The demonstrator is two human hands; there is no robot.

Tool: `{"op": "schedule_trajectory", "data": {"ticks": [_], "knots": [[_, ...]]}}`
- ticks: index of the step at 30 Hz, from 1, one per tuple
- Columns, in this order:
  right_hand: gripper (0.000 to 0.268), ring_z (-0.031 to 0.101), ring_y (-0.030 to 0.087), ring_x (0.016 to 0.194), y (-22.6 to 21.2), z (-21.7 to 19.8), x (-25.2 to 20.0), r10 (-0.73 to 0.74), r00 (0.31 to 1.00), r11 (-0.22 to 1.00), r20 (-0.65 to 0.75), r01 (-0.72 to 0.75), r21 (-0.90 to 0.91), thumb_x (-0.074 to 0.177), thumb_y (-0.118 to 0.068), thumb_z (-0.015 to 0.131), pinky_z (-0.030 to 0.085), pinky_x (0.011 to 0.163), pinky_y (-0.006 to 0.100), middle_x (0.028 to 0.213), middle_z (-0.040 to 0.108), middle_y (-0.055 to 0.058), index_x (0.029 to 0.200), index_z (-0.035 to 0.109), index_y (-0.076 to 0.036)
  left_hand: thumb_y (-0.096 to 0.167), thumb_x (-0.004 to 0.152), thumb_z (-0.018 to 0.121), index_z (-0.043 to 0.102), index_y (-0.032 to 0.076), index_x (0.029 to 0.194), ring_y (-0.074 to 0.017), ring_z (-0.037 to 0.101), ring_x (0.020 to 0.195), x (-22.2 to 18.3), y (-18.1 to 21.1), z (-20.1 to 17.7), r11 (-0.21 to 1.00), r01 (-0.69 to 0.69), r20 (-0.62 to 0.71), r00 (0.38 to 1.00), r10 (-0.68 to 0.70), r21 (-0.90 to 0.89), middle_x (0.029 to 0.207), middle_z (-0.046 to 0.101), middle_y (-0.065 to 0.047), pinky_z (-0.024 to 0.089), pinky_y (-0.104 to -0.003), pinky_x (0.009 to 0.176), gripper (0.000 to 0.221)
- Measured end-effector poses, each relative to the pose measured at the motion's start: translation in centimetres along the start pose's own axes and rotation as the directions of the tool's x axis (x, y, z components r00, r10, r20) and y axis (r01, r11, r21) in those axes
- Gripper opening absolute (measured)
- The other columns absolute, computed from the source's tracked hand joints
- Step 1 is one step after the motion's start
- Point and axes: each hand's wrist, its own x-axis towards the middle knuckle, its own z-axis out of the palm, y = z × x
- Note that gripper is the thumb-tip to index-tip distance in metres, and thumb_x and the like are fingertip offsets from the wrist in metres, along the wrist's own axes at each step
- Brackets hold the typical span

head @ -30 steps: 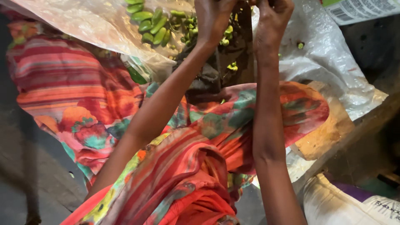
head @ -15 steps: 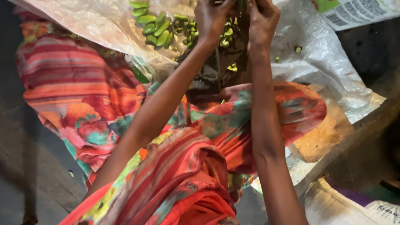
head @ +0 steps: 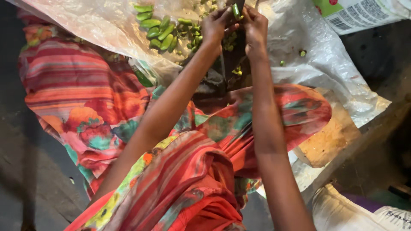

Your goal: The person sits on the floor and uses a traditional vertical blade tool to cut the ends off small green vegetables. They pick up each vegetable, place it on the blade, and push it down to trim the ends, then place the trimmed vegetable into a nearby container.

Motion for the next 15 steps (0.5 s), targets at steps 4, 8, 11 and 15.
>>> {"op": "schedule_trajectory", "data": {"ticks": [4, 8, 11, 15], "knots": [[0.028, 0.073, 0.019, 0.089, -3.0, 0.2, -2.3, 0.019, 0.983, 0.991, 0.185, -0.043, 0.127, 0.102, 0.003, 0.063, 0.063, 0.076, 0.031, 0.115, 0.074, 0.011, 0.13, 0.065, 0.005, 0.014, 0.096, 0.072, 0.07, 0.004, 0.116, -0.0181, 0.074, 0.087, -1.2, -0.3, 0.0, 0.998, -0.063, 0.127, 0.99, 0.065, -0.02, 0.101, 0.075, -0.006, 0.065, -0.034, 0.071, 0.022], [0.031, 0.073, 0.018, 0.092, -6.3, 1.9, -4.6, -0.093, 0.98, 0.978, 0.178, 0.056, 0.2, 0.098, 0.009, 0.065, 0.063, 0.082, 0.032, 0.115, 0.073, 0.01, 0.128, 0.064, 0.001, 0.022, 0.098, 0.066, 0.068, 0.007, 0.119, -0.0167, 0.072, 0.089, -3.1, 3.4, 0.6, 0.993, 0.046, 0.21, 0.978, -0.023, -0.105, 0.102, 0.073, -0.005, 0.063, -0.035, 0.072, 0.026], [0.032, 0.072, 0.015, 0.098, -7.6, 2.7, -5.4, -0.149, 0.981, 0.983, 0.122, 0.134, 0.123, 0.099, 0.015, 0.068, 0.06, 0.089, 0.029, 0.115, 0.073, 0.01, 0.128, 0.068, 0.001, 0.028, 0.099, 0.064, 0.068, 0.006, 0.117, -0.0157, 0.073, 0.09, -5.2, 5.4, 1.6, 0.996, -0.081, 0.232, 0.969, 0.088, -0.036, 0.102, 0.074, -0.005, 0.065, -0.037, 0.072, 0.028], [0.024, 0.07, 0.015, 0.095, -7.9, 3.5, -5.6, -0.257, 0.959, 0.966, 0.118, 0.255, 0.039, 0.101, 0.015, 0.07, 0.058, 0.087, 0.029, 0.108, 0.075, 0.009, 0.121, 0.072, 0.003, 0.023, 0.094, 0.078, 0.075, 0.005, 0.106, -0.012, 0.076, 0.083, -7.1, 6.9, 3.0, 0.755, -0.538, 0.274, 0.842, 0.464, 0.375, 0.094, 0.079, -0.001, 0.064, -0.032, 0.072, 0.022]]}}
